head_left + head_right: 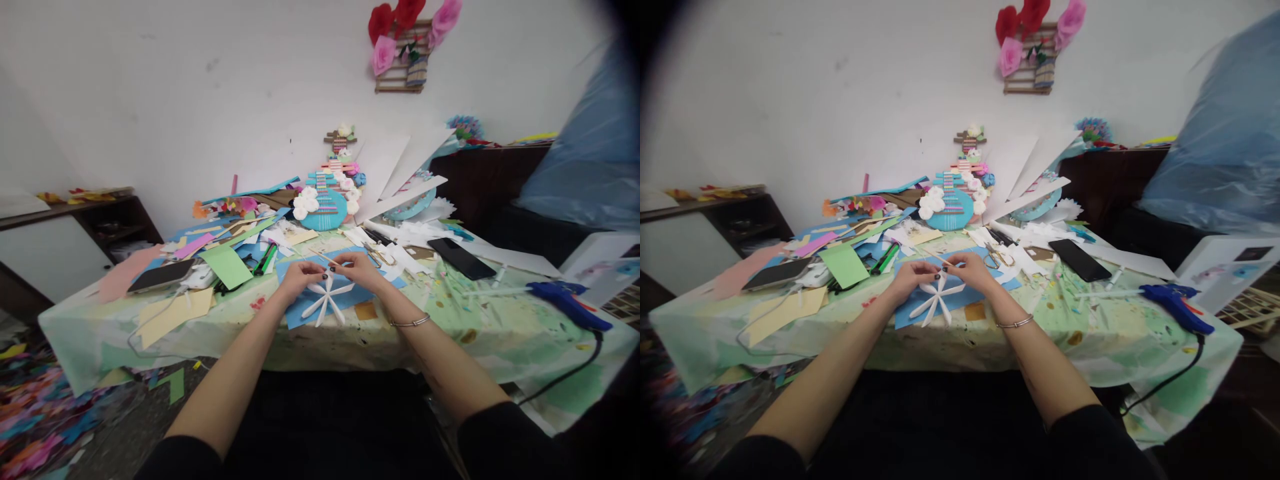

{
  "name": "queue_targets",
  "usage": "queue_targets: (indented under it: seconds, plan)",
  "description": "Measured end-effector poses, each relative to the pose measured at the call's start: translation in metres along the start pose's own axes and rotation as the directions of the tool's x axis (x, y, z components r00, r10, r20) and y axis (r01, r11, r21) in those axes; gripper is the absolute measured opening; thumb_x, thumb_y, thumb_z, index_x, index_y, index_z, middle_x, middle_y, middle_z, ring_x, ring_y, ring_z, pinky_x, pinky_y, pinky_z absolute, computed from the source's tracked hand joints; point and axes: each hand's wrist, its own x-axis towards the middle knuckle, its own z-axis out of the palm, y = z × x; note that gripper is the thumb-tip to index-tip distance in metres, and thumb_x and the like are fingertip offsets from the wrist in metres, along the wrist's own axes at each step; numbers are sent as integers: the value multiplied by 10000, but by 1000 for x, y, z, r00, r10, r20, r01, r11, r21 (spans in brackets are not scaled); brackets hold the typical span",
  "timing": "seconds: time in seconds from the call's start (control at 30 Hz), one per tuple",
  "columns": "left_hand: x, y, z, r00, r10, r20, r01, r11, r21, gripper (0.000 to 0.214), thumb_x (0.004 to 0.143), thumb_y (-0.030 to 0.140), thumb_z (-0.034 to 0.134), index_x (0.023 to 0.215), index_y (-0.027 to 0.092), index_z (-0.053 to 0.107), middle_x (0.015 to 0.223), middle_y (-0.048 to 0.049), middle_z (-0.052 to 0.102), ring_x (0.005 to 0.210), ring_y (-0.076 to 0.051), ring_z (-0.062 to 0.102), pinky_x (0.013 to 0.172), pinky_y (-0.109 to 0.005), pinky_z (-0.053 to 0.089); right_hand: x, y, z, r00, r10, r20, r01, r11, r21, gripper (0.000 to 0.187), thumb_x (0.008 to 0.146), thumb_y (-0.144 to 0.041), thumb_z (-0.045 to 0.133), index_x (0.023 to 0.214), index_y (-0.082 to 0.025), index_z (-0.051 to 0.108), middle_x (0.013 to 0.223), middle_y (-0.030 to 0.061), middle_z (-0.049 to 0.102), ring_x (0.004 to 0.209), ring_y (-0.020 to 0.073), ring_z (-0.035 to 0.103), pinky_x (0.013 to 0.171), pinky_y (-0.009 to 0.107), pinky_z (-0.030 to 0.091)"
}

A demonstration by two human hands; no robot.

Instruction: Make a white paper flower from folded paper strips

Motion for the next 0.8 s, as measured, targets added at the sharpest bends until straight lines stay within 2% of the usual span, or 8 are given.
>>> queue_targets:
  seconds: [0.1,0.3,0.43,0.57,0.8]
  plan:
    - [0,2,1,999,11,-35,-10,1000,16,201,503,219,792,623,124,662,599,-11,646,542,-103,538,542,-221,381,0,-1,-2,1000,6,-31,-7,1000,-30,329,746,-420,597,818,-118,709,761,56,671,617,116,534,496,202,369]
    - [-2,7,2,1000,20,12,-20,1000,-14,181,529,220,775,640,123,670,603,-5,634,540,-98,520,544,-223,372,-2,-7,-2,995,69,78,-74,995,67,330,669,-403,671,824,-112,682,738,47,657,562,92,496,451,187,336]
    - [-2,6,2,1000,29,12,-29,1000,-1,173,526,207,771,634,122,664,601,-3,630,542,-97,517,547,-222,372,-3,-8,-1,992,92,89,-101,989,106,303,648,-378,684,796,-117,640,721,33,634,534,78,474,434,179,330]
    - [-2,5,2,999,30,12,-30,999,9,181,549,229,764,646,122,656,615,-6,634,544,-99,522,539,-221,370,-2,-7,0,991,119,56,-124,987,105,293,631,-374,693,764,-134,590,699,13,598,543,83,474,443,184,345]
    - [-1,1,0,999,-20,48,24,997,-75,221,574,235,755,732,111,665,641,-26,664,552,-116,568,532,-224,391,-1,-5,-1,991,88,100,-95,994,61,278,658,-394,672,712,-126,620,682,4,582,606,94,469,522,204,345]
